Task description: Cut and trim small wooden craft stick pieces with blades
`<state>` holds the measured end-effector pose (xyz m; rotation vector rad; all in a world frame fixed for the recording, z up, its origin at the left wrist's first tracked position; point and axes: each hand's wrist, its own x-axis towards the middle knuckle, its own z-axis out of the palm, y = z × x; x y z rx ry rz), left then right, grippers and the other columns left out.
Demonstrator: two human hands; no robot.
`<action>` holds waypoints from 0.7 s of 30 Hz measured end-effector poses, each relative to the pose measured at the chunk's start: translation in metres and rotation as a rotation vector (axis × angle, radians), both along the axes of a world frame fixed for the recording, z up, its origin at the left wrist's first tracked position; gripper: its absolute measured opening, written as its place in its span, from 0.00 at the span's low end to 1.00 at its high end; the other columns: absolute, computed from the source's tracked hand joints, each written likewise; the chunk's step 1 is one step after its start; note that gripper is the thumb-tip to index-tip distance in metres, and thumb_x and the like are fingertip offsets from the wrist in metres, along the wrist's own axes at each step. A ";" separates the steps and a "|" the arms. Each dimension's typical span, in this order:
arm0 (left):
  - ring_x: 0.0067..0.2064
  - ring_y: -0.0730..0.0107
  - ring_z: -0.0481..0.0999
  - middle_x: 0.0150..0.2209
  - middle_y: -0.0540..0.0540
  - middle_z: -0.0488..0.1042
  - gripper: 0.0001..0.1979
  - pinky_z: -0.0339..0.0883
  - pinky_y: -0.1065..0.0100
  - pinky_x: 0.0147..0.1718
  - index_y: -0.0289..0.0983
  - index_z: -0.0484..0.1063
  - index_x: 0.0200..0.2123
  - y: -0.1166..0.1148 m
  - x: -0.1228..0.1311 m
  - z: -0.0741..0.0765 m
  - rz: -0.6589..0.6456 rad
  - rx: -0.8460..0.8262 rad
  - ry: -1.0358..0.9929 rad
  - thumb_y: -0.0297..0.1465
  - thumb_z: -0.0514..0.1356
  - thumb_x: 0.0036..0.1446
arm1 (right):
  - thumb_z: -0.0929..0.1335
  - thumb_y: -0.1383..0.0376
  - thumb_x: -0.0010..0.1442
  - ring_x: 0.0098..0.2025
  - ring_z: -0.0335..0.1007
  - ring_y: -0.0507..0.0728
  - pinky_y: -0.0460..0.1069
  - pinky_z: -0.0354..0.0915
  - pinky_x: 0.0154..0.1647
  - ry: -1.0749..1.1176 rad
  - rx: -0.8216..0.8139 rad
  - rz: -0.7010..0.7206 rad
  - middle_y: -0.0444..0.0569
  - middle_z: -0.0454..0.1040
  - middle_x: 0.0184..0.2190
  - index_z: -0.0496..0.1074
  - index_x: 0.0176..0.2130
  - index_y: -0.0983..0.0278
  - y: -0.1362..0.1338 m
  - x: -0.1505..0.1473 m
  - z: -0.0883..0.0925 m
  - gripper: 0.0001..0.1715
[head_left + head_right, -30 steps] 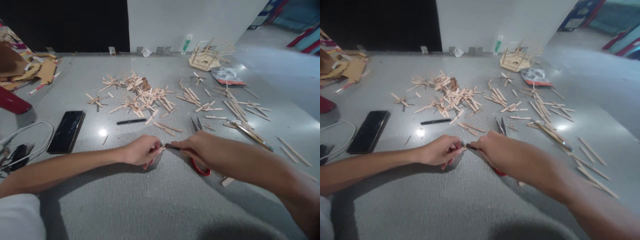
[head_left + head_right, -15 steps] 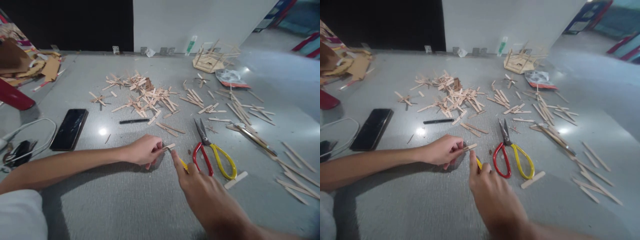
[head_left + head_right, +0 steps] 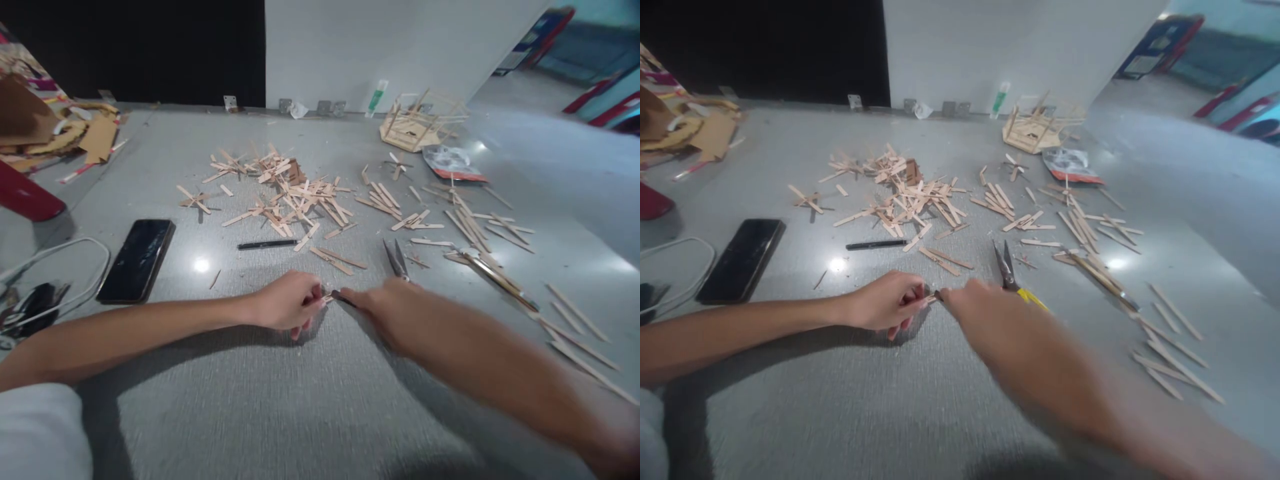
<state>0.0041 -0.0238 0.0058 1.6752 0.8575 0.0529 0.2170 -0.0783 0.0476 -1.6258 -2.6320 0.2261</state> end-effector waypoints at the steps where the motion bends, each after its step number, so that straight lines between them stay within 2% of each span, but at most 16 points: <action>1: 0.17 0.72 0.73 0.21 0.52 0.71 0.11 0.58 0.76 0.11 0.39 0.59 0.31 0.000 0.000 0.000 0.010 -0.013 0.002 0.34 0.53 0.68 | 0.66 0.77 0.56 0.23 0.73 0.54 0.45 0.63 0.22 -0.090 0.001 0.001 0.46 0.77 0.25 0.73 0.58 0.58 -0.018 -0.006 -0.009 0.33; 2: 0.17 0.72 0.73 0.21 0.53 0.70 0.11 0.58 0.76 0.11 0.39 0.59 0.31 0.000 0.001 0.001 0.023 -0.025 0.002 0.34 0.54 0.68 | 0.64 0.81 0.51 0.22 0.74 0.55 0.45 0.62 0.20 -0.177 0.024 -0.021 0.49 0.78 0.27 0.68 0.63 0.62 -0.035 -0.012 -0.018 0.42; 4: 0.17 0.71 0.73 0.20 0.54 0.69 0.11 0.58 0.75 0.11 0.39 0.59 0.32 0.000 0.001 0.003 0.046 -0.043 0.004 0.35 0.54 0.68 | 0.63 0.84 0.45 0.18 0.72 0.54 0.45 0.60 0.17 -0.273 0.077 -0.104 0.51 0.78 0.30 0.62 0.68 0.66 -0.061 -0.015 -0.034 0.52; 5: 0.17 0.71 0.73 0.19 0.54 0.69 0.11 0.58 0.75 0.11 0.39 0.59 0.32 0.000 0.001 0.003 0.051 -0.047 0.006 0.35 0.54 0.68 | 0.63 0.84 0.44 0.19 0.72 0.53 0.44 0.61 0.17 -0.254 0.078 -0.102 0.52 0.79 0.32 0.59 0.69 0.64 -0.069 -0.011 -0.039 0.54; 7: 0.16 0.72 0.72 0.20 0.54 0.70 0.10 0.59 0.75 0.12 0.39 0.59 0.32 0.000 0.000 0.004 0.042 -0.060 0.002 0.34 0.54 0.68 | 0.61 0.81 0.51 0.23 0.76 0.54 0.45 0.66 0.22 -0.149 0.093 -0.117 0.52 0.81 0.38 0.58 0.69 0.59 -0.070 0.005 -0.043 0.50; 10: 0.16 0.73 0.71 0.21 0.53 0.70 0.10 0.59 0.75 0.12 0.39 0.58 0.33 0.001 -0.002 0.004 0.023 -0.080 0.000 0.33 0.53 0.68 | 0.60 0.72 0.64 0.27 0.78 0.58 0.48 0.65 0.24 -0.073 0.167 -0.294 0.53 0.82 0.38 0.62 0.67 0.55 -0.043 0.043 -0.030 0.35; 12: 0.17 0.72 0.72 0.21 0.53 0.70 0.10 0.60 0.74 0.12 0.39 0.59 0.33 0.001 -0.003 0.003 0.016 -0.084 -0.007 0.34 0.54 0.68 | 0.60 0.67 0.67 0.25 0.75 0.61 0.50 0.59 0.21 -0.186 0.110 -0.369 0.59 0.81 0.32 0.64 0.66 0.64 -0.017 0.065 -0.018 0.30; 14: 0.18 0.71 0.73 0.22 0.51 0.71 0.10 0.61 0.73 0.13 0.38 0.60 0.33 0.002 -0.005 0.002 -0.003 -0.074 -0.021 0.35 0.54 0.68 | 0.59 0.68 0.67 0.23 0.73 0.63 0.52 0.53 0.20 -0.294 0.132 -0.443 0.62 0.79 0.28 0.70 0.61 0.69 0.007 0.079 -0.010 0.26; 17: 0.19 0.69 0.75 0.22 0.50 0.72 0.12 0.63 0.72 0.15 0.38 0.61 0.33 0.004 -0.006 0.002 -0.034 -0.068 -0.012 0.37 0.55 0.68 | 0.60 0.70 0.67 0.22 0.71 0.62 0.51 0.51 0.21 -0.355 0.150 -0.474 0.61 0.76 0.24 0.75 0.52 0.70 0.026 0.086 -0.010 0.20; 21: 0.20 0.69 0.76 0.22 0.49 0.72 0.12 0.63 0.72 0.15 0.38 0.61 0.32 0.007 -0.005 0.003 -0.066 -0.092 0.012 0.35 0.56 0.68 | 0.60 0.70 0.68 0.27 0.72 0.62 0.51 0.53 0.24 -0.399 0.188 -0.504 0.63 0.76 0.29 0.77 0.45 0.67 0.034 0.078 -0.017 0.17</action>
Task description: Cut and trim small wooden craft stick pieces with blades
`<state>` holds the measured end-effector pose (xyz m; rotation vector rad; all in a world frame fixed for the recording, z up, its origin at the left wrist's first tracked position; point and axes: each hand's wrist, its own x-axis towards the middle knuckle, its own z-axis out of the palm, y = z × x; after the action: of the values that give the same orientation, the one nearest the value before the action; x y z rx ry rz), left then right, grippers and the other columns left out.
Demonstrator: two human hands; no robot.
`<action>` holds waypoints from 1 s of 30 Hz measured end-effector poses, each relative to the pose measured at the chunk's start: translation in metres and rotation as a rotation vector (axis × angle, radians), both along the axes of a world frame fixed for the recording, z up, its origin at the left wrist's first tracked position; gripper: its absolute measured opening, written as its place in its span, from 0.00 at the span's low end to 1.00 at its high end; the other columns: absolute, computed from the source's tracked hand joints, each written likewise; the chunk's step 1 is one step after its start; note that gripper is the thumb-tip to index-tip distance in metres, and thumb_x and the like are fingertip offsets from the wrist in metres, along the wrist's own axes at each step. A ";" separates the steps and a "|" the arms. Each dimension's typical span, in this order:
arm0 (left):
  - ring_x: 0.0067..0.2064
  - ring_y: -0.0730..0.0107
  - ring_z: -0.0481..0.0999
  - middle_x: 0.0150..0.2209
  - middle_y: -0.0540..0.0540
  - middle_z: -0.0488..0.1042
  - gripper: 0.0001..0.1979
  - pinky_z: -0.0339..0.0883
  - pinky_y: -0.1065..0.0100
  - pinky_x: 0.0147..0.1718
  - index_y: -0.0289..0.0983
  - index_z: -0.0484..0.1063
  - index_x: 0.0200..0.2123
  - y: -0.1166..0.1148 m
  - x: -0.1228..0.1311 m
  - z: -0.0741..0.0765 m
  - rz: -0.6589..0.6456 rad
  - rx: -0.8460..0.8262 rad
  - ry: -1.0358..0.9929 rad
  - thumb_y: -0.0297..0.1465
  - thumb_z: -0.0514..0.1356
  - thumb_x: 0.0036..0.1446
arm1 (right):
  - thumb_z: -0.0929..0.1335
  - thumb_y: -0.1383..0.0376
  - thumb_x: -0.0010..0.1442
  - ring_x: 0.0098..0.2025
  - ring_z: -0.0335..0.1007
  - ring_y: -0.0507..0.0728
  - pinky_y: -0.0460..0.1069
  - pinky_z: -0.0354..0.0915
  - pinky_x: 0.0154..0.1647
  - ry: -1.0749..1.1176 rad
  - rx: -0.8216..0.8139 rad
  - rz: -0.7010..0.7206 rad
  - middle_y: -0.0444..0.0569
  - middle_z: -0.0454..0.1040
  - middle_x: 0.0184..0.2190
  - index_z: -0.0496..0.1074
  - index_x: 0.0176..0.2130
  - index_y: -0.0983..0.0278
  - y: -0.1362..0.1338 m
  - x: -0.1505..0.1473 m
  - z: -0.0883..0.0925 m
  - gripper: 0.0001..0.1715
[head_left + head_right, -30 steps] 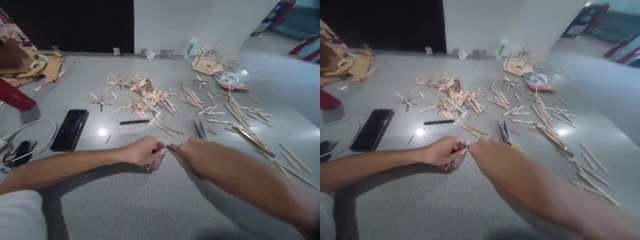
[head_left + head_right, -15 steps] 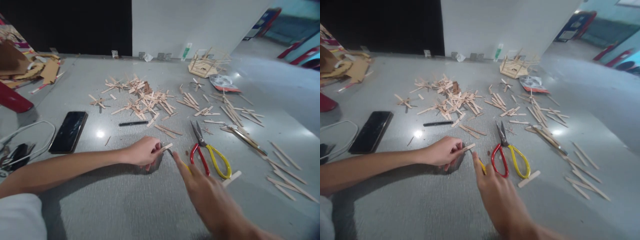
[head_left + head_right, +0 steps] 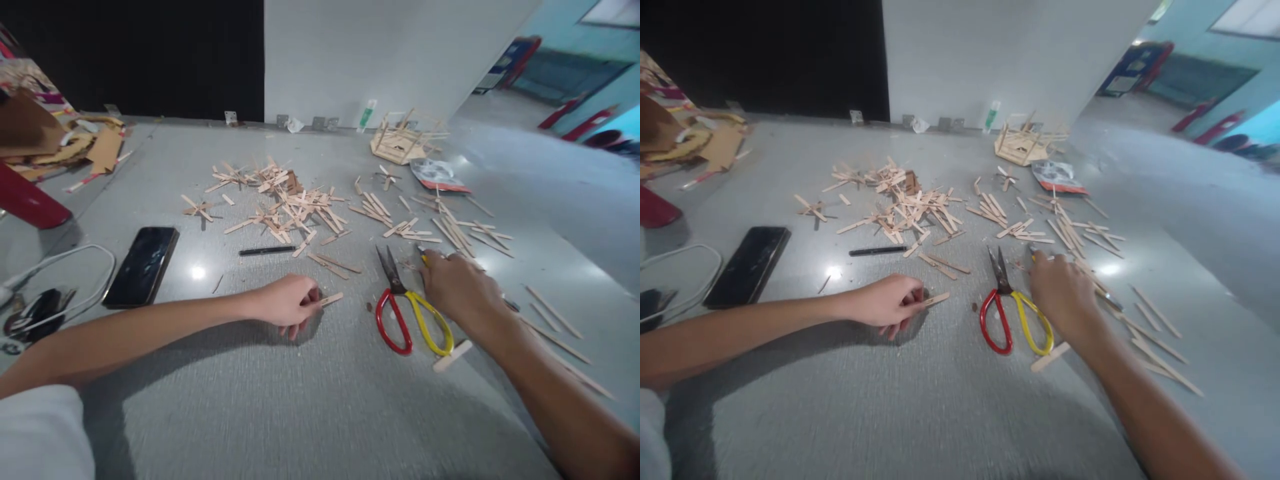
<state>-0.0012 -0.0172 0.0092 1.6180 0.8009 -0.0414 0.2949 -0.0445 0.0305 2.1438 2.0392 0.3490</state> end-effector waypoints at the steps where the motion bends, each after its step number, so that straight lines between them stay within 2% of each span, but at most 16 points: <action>1: 0.20 0.69 0.76 0.22 0.49 0.73 0.12 0.63 0.73 0.15 0.38 0.61 0.32 0.000 0.000 0.000 -0.005 -0.003 -0.004 0.35 0.55 0.69 | 0.60 0.69 0.68 0.29 0.72 0.63 0.51 0.53 0.25 -0.006 0.003 0.001 0.64 0.76 0.31 0.77 0.43 0.67 0.002 -0.005 0.000 0.17; 3: 0.19 0.70 0.76 0.22 0.50 0.72 0.11 0.63 0.74 0.15 0.38 0.61 0.32 0.000 0.000 0.001 0.005 0.006 -0.011 0.33 0.54 0.69 | 0.61 0.70 0.68 0.35 0.72 0.65 0.51 0.55 0.27 -0.001 0.000 0.029 0.65 0.75 0.34 0.77 0.41 0.68 0.005 -0.019 0.003 0.16; 6: 0.18 0.71 0.74 0.20 0.51 0.70 0.10 0.61 0.75 0.14 0.38 0.61 0.32 -0.003 0.000 0.003 0.038 0.025 -0.025 0.31 0.54 0.68 | 0.59 0.73 0.67 0.44 0.71 0.67 0.52 0.59 0.34 0.040 -0.011 0.101 0.67 0.74 0.42 0.76 0.44 0.70 0.012 -0.052 0.013 0.17; 8: 0.18 0.72 0.73 0.21 0.51 0.70 0.09 0.61 0.75 0.14 0.38 0.61 0.32 -0.004 -0.001 0.004 0.041 0.025 -0.041 0.31 0.54 0.68 | 0.59 0.76 0.64 0.46 0.71 0.65 0.52 0.59 0.37 0.083 -0.041 0.172 0.65 0.74 0.44 0.75 0.43 0.70 0.017 -0.077 0.021 0.18; 11: 0.18 0.72 0.72 0.21 0.51 0.71 0.10 0.62 0.74 0.14 0.38 0.61 0.32 -0.005 -0.001 0.007 0.016 0.039 -0.065 0.32 0.54 0.68 | 0.60 0.76 0.62 0.38 0.72 0.57 0.49 0.56 0.32 0.158 -0.103 0.279 0.57 0.76 0.42 0.75 0.43 0.66 0.024 -0.109 0.032 0.17; 14: 0.18 0.73 0.72 0.20 0.52 0.70 0.11 0.63 0.74 0.15 0.38 0.60 0.31 -0.004 -0.001 0.009 0.004 0.062 -0.050 0.32 0.53 0.68 | 0.61 0.75 0.63 0.31 0.70 0.54 0.48 0.53 0.29 0.213 -0.101 0.292 0.53 0.77 0.39 0.75 0.43 0.66 0.032 -0.119 0.044 0.16; 17: 0.17 0.74 0.71 0.20 0.52 0.70 0.11 0.62 0.75 0.14 0.38 0.61 0.31 -0.002 -0.001 0.009 -0.005 0.054 -0.021 0.32 0.53 0.68 | 0.58 0.71 0.68 0.33 0.70 0.53 0.47 0.54 0.31 0.248 -0.035 0.228 0.53 0.78 0.36 0.76 0.44 0.67 0.037 -0.103 0.061 0.18; 20: 0.18 0.74 0.73 0.22 0.50 0.72 0.10 0.62 0.75 0.14 0.37 0.62 0.32 -0.001 -0.001 0.007 -0.015 0.065 -0.028 0.32 0.53 0.68 | 0.55 0.66 0.71 0.34 0.71 0.55 0.48 0.54 0.32 0.236 0.053 0.088 0.57 0.78 0.36 0.76 0.45 0.70 0.036 -0.075 0.080 0.24; 23: 0.19 0.72 0.74 0.23 0.50 0.73 0.10 0.63 0.75 0.15 0.37 0.62 0.32 0.000 -0.003 0.004 -0.018 0.081 -0.039 0.32 0.54 0.68 | 0.59 0.66 0.69 0.35 0.73 0.58 0.49 0.54 0.31 0.201 0.053 -0.055 0.58 0.79 0.36 0.77 0.42 0.68 0.031 -0.047 0.090 0.19; 26: 0.19 0.72 0.74 0.23 0.50 0.73 0.10 0.62 0.74 0.15 0.37 0.62 0.32 0.000 -0.003 0.002 -0.016 0.078 -0.068 0.33 0.55 0.67 | 0.60 0.69 0.67 0.38 0.75 0.63 0.51 0.58 0.31 0.171 0.001 -0.192 0.61 0.80 0.38 0.78 0.40 0.68 0.026 -0.026 0.083 0.17; 28: 0.18 0.73 0.73 0.22 0.50 0.72 0.10 0.61 0.75 0.14 0.37 0.62 0.32 -0.001 -0.003 0.001 -0.004 0.071 -0.083 0.33 0.55 0.67 | 0.61 0.68 0.69 0.40 0.76 0.64 0.52 0.63 0.33 0.158 -0.031 -0.274 0.62 0.79 0.39 0.77 0.43 0.69 0.024 -0.013 0.067 0.16; 30: 0.17 0.73 0.72 0.22 0.51 0.72 0.10 0.60 0.75 0.14 0.38 0.61 0.32 -0.002 -0.003 0.001 0.006 0.068 -0.075 0.33 0.55 0.67 | 0.64 0.63 0.70 0.41 0.76 0.61 0.54 0.70 0.38 0.163 -0.059 -0.314 0.58 0.78 0.42 0.76 0.46 0.68 0.023 0.001 0.047 0.14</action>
<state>-0.0039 -0.0188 0.0103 1.6718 0.7565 0.0508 0.2955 -0.0215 0.0774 2.4746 1.7190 0.0719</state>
